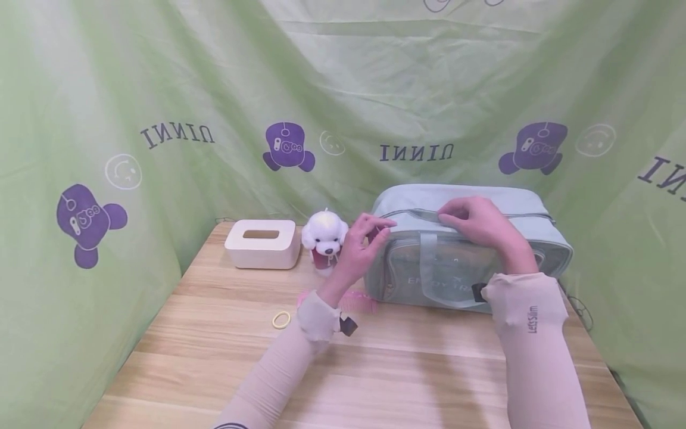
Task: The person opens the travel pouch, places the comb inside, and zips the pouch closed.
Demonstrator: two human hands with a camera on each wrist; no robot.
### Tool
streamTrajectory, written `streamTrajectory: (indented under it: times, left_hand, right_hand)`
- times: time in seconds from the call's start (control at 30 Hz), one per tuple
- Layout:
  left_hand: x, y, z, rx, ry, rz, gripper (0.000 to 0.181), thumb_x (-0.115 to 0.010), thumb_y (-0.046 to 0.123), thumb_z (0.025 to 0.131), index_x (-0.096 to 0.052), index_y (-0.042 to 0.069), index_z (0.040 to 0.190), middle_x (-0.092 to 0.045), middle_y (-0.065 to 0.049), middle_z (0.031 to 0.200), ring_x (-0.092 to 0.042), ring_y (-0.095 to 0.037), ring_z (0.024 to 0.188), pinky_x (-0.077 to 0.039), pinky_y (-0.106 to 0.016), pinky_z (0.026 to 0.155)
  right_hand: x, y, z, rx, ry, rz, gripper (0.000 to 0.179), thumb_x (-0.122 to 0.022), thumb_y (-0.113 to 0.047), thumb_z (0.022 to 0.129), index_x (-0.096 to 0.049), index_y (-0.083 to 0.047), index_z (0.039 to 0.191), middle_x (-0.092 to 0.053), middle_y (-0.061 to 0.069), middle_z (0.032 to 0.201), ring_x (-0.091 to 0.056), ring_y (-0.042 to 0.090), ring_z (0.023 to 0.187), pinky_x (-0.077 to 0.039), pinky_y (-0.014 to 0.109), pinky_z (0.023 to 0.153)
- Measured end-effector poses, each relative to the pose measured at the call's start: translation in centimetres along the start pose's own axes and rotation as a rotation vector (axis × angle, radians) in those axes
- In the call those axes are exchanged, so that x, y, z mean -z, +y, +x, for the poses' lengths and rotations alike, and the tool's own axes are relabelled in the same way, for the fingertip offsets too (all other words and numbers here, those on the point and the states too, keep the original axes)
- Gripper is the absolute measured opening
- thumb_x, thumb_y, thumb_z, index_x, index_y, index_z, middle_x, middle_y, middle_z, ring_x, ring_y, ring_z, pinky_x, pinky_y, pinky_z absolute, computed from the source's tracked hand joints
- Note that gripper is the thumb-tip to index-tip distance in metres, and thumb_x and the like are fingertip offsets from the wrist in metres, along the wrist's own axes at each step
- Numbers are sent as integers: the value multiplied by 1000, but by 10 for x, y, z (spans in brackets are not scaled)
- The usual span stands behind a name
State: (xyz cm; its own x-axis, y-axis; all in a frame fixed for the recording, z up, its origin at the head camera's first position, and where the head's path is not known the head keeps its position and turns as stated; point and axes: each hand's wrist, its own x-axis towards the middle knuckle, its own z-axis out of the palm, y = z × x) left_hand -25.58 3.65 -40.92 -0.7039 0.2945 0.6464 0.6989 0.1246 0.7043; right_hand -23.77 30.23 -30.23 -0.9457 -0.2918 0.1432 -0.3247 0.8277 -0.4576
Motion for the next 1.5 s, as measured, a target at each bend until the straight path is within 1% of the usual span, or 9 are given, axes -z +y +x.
streamTrajectory:
  times: [0.1,0.23,0.4,0.63,0.87,1.07,1.2,1.33,1.5]
  left_hand:
    - [0,-1,-1,3,1,1,22,-62,21,103,-72,12,120,-58,-7,103,-50,-3,86,-49,-18,71]
    - [0,-1,-1,4,0,0,22,-62,21,103,-72,12,120,-58,-8,103,-51,-3,85,-49,-18,70]
    - [0,-1,0,3,-6,1,22,-61,22,104,-72,12,121,-58,-7,103,-52,-4,84,-49,-18,70]
    - [2,-1,1,-1,-28,-5,23,-61,20,104,-72,12,123,-58,-7,102,-52,-4,82,-49,-18,68]
    - [2,-2,1,-23,-14,19,23,-61,20,104,-72,12,122,-59,-6,101,-52,-2,82,-48,-18,68]
    - [7,-8,-1,-35,-27,33,24,-61,21,104,-71,13,125,-61,-6,104,-55,-4,83,-52,-18,70]
    - [15,-12,-5,-44,-41,65,26,-61,20,104,-71,14,128,-62,-6,106,-59,-7,87,-54,-19,73]
    - [28,-13,-9,-54,-50,104,27,-62,19,104,-70,14,129,-63,-5,106,-60,-10,92,-54,-20,75]
    - [48,-17,-18,-95,-76,228,27,-66,17,102,-71,12,128,-64,-4,103,-63,-18,90,-57,-29,76]
  right_hand:
    - [-1,-1,0,-15,-24,-20,26,-66,-26,102,-76,-10,119,-77,11,113,-66,14,100,-47,26,88]
    - [-2,-1,0,-34,-58,-10,34,-64,-26,104,-72,-4,128,-75,18,121,-68,35,113,-49,46,98]
    - [-3,0,0,-46,-103,17,42,-61,-26,105,-64,2,137,-69,25,130,-63,45,123,-45,60,106]
    - [-3,0,-1,-51,-126,11,45,-59,-27,106,-60,2,140,-61,29,140,-57,50,129,-41,64,110]
    - [-4,0,-2,-38,-112,9,39,-61,-27,105,-66,-2,134,-67,26,132,-61,47,125,-43,63,107]
    - [-4,3,0,-24,-161,-38,37,-56,-26,107,-69,0,131,-68,25,130,-61,47,124,-44,63,106]
    - [-5,3,1,-32,-203,-57,42,-53,-27,109,-63,2,138,-59,29,142,-51,52,135,-38,66,112]
    - [-4,3,0,-29,-210,-61,49,-52,-29,109,-54,3,146,-51,30,150,-42,54,140,-33,67,115]
    - [-3,3,-2,-36,-214,-58,57,-54,-33,108,-47,2,151,-44,31,155,-36,55,143,-29,69,116]
